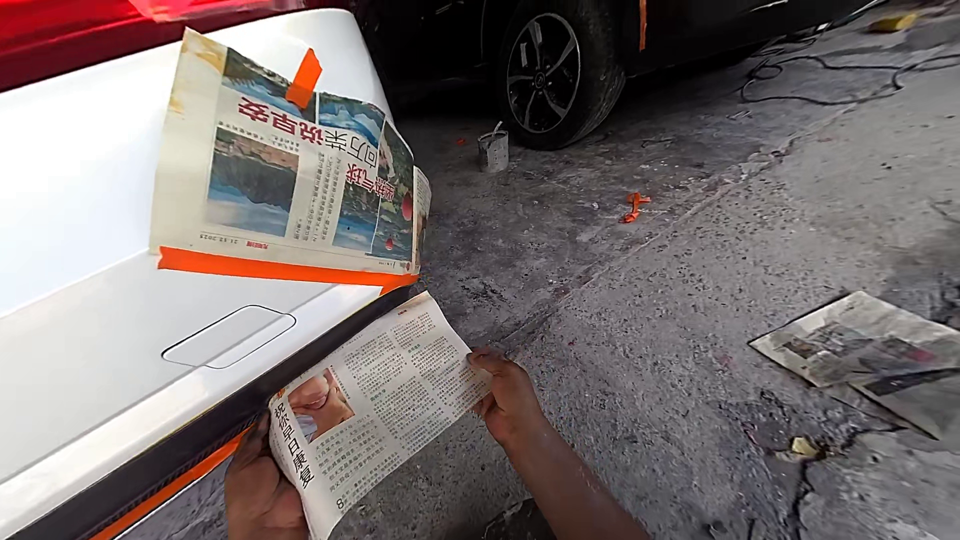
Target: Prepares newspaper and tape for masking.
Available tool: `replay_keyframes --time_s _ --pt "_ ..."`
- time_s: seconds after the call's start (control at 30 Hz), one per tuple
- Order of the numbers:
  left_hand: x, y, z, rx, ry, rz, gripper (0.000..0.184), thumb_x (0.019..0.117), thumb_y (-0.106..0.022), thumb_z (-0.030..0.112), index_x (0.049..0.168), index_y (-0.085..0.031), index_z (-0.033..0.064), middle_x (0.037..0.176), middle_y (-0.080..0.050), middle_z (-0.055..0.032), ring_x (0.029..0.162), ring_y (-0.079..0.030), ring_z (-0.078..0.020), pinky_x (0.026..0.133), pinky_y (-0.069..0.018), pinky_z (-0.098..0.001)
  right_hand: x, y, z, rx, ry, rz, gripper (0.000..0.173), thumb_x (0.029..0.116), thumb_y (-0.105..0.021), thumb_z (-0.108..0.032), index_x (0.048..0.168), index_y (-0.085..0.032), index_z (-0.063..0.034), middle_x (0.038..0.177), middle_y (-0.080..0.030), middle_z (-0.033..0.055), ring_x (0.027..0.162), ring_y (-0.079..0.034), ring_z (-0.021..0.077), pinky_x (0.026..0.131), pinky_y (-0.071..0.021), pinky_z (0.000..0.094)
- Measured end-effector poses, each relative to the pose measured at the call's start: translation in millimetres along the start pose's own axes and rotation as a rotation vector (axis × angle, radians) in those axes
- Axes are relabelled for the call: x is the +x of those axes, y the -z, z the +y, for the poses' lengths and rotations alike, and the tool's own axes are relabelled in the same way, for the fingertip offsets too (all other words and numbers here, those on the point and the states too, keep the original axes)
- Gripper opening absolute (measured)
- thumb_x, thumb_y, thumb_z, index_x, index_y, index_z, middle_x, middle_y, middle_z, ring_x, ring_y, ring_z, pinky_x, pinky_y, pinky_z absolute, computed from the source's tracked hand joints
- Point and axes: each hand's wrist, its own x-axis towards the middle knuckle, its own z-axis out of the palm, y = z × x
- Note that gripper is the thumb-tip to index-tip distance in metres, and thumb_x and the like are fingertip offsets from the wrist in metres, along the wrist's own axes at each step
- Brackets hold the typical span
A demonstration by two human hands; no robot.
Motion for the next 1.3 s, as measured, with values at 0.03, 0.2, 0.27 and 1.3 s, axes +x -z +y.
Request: replay_keyframes --time_s 0.03,0.2,0.27,1.3 --pt "1 0 1 0.012 -0.006 0.001 0.038 0.1125 -0.023 0.021 0.110 -0.058 0.0067 0.088 -0.071 -0.0038 0.081 -0.072 -0.0111 0.069 -0.0630 -0.0317 2 -1 -1 -0.053 0.030 -0.004 0.022 0.0994 -0.062 -0.008 0.120 -0.063 -0.0013 0.095 -0.069 0.0197 0.074 -0.070 0.0275 0.060 -0.0600 0.0405" --pt "4 2 3 0.025 -0.018 0.018 0.039 0.1126 -0.021 0.020 0.110 -0.056 0.0040 0.088 -0.070 -0.0043 0.081 -0.071 -0.0115 0.070 -0.0628 -0.0325 13 -10 -15 -0.667 0.400 -0.164 0.065 0.0960 -0.072 -0.023 0.151 -0.040 -0.0084 0.131 -0.063 0.0172 0.105 -0.065 0.0292 0.083 -0.0546 0.0492" --pt "5 2 3 0.070 -0.033 0.009 0.037 0.1125 -0.021 0.018 0.112 -0.056 0.0049 0.090 -0.070 -0.0022 0.083 -0.071 -0.0094 0.073 -0.0625 -0.0307 29 -25 -24 -0.855 0.404 -0.254 0.072 0.0942 -0.073 -0.037 0.152 -0.042 -0.0080 0.134 -0.062 0.0175 0.111 -0.065 0.0308 0.091 -0.0545 0.0537" --pt "25 34 -6 -0.015 0.013 -0.303 0.053 0.1110 -0.013 0.016 0.108 -0.065 0.0090 0.096 -0.077 -0.0013 0.095 -0.074 -0.0085 0.086 -0.0626 -0.0309 89 -52 -17 -0.133 -0.203 -0.670 0.037 0.1114 -0.036 -0.021 0.097 -0.066 -0.0046 0.077 -0.071 0.0052 0.066 -0.069 0.0093 0.059 -0.0582 0.0250"
